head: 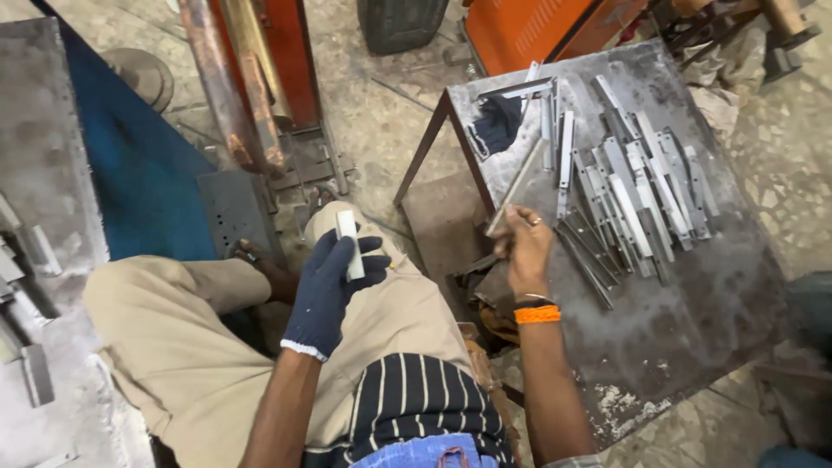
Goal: The worker aligns metal strips and joins them using an industrial spot welding machine at a factory workstation.
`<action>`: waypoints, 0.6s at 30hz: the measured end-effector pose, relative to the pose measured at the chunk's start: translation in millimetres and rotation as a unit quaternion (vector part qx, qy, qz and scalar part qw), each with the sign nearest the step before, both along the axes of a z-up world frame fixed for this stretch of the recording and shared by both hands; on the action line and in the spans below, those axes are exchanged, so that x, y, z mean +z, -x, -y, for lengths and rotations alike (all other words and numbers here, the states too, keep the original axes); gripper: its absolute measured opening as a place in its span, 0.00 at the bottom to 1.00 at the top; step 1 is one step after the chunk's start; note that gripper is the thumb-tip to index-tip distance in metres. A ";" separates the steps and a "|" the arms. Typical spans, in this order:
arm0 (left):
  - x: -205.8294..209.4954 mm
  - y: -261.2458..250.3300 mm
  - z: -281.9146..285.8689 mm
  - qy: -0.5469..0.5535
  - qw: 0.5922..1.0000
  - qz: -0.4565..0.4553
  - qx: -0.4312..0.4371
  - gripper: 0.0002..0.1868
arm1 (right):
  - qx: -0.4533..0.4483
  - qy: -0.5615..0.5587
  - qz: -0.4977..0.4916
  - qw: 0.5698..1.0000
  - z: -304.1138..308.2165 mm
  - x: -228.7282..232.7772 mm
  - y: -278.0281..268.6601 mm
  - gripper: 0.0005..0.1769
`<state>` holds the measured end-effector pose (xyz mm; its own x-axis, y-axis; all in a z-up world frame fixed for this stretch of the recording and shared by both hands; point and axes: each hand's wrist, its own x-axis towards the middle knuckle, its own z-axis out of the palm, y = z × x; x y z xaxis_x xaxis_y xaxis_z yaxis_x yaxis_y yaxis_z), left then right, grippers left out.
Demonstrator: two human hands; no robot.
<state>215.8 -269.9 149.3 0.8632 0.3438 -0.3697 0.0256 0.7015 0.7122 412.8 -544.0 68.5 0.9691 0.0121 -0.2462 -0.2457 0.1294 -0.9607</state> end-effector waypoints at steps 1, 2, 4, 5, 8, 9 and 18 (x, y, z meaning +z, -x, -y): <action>7.2 -0.6 -0.6 -0.003 1.000 -0.002 0.002 0.21 | 0.002 -0.003 -0.002 1.000 -14.0 3.4 8.0 0.10; 14.5 -2.0 0.0 -0.006 1.000 -0.011 -0.007 0.21 | 0.041 -0.019 0.025 0.999 -26.4 8.1 15.2 0.11; 21.9 -4.1 0.9 -0.010 1.000 -0.021 -0.013 0.21 | 0.081 -0.036 0.051 0.995 -53.5 27.0 28.7 0.12; 22.0 -4.7 1.0 0.006 1.000 -0.005 -0.017 0.20 | 0.111 -0.118 0.003 0.987 -68.4 40.9 35.2 0.18; 13.8 -3.0 0.1 0.041 0.999 0.014 -0.008 0.19 | 0.156 -0.228 -0.056 0.959 -105.8 53.0 50.8 0.23; 9.5 -2.5 -0.4 0.062 0.998 0.020 0.001 0.19 | 0.171 -0.255 -0.063 0.950 -116.9 52.2 54.8 0.22; -12.0 14.2 -27.0 0.082 0.992 0.009 0.098 0.22 | 0.128 -0.230 -0.071 0.962 -156.8 17.5 38.8 0.23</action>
